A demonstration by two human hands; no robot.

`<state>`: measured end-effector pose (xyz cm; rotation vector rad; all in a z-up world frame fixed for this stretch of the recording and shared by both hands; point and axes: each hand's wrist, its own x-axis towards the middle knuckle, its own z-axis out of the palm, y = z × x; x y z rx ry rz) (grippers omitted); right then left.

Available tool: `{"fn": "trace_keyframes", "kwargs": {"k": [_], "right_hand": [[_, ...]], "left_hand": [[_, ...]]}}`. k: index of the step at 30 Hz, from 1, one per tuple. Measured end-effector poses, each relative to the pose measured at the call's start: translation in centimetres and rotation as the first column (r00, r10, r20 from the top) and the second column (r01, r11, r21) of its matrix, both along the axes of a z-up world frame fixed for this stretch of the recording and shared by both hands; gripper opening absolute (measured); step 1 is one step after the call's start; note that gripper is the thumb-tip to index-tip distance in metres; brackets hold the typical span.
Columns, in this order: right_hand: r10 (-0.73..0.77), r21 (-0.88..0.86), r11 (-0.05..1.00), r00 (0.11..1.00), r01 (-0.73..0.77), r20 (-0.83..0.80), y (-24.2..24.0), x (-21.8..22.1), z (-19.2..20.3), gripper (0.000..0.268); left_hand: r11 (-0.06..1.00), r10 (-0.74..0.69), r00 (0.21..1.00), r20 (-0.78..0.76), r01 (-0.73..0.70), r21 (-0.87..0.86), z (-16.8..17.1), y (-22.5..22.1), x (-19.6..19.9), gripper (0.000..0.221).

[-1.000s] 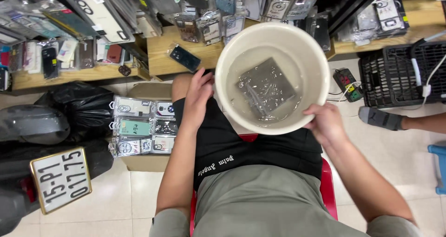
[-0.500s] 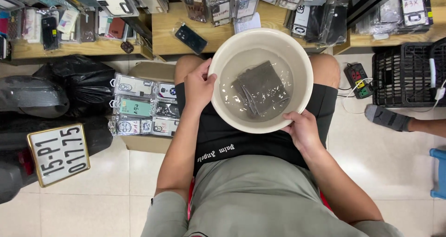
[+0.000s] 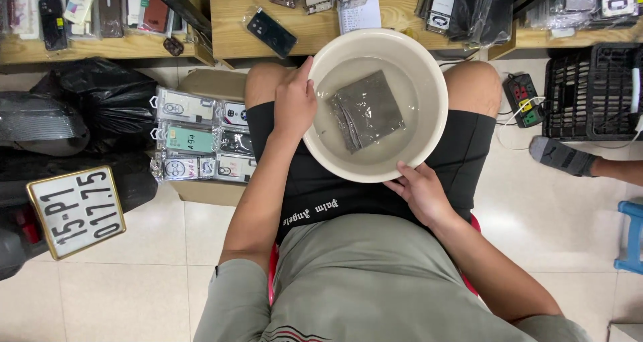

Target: Cleaning a phone screen protector with a cloth, writing in a notebook, and washing a component in a bowl of water

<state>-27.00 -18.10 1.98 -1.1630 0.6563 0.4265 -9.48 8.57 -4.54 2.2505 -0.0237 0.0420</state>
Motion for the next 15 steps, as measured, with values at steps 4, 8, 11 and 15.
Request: {"fn": "trace_keyframes", "kwargs": {"k": [4, 8, 11, 15], "right_hand": [[0.11, -0.009, 0.994, 0.991, -0.111, -0.079, 0.1, 0.2, 2.8, 0.064], [0.478, -0.271, 0.817, 0.861, -0.508, -0.172, -2.1, 0.3, 3.3, 0.037], [0.729, -0.696, 0.463, 0.683, -0.549, -0.053, -2.6, 1.4, 4.0, 0.028], [0.896, -0.959, 0.269, 0.389, -0.094, 0.213, -0.3, 5.3, 2.1, 0.012]], "left_hand": [[0.993, -0.046, 0.995, 0.094, 0.036, 0.108, -2.2, -0.1, -0.1, 0.052], [0.955, -0.088, 0.984, 0.156, 0.039, 0.293, -2.4, -0.1, -0.5, 0.057], [0.946, -0.112, 0.977, 0.18, 0.05, 0.319, -2.6, -0.2, -0.5, 0.063], [0.929, -0.15, 0.97, 0.191, 0.072, 0.364, -2.6, -0.4, -0.3, 0.065]]}}
